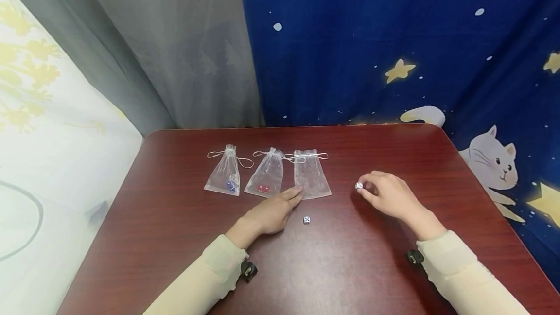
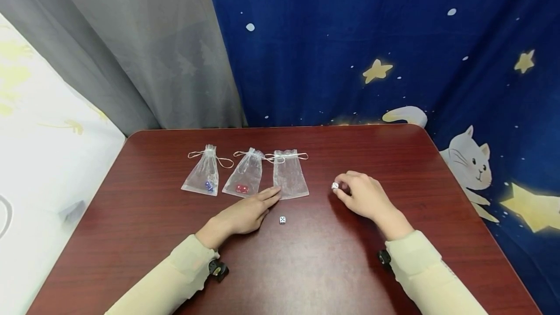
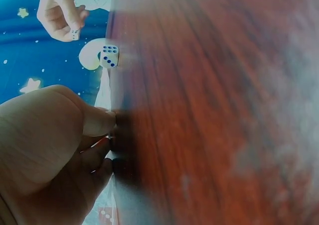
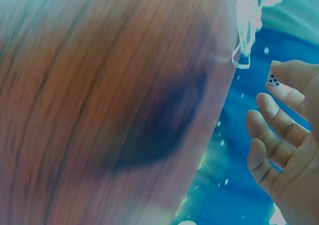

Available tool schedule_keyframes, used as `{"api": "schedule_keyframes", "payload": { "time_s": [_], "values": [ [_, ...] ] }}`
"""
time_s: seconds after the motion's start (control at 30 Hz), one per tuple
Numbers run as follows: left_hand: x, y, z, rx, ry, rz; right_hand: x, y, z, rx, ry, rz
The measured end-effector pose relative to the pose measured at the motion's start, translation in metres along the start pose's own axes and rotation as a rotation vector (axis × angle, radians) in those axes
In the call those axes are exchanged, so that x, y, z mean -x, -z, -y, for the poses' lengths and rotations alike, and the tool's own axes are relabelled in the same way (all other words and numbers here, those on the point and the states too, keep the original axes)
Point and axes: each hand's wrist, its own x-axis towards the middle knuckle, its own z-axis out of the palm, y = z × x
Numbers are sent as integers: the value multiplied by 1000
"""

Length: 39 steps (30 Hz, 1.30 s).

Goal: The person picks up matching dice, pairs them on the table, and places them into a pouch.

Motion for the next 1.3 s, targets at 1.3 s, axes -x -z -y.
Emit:
{"api": "schedule_keyframes", "payload": {
  "time_s": [1.3],
  "values": [
    [-1, -3, 2, 19, 15, 4, -5, -53, 72, 7, 299, 177]
  ]
}}
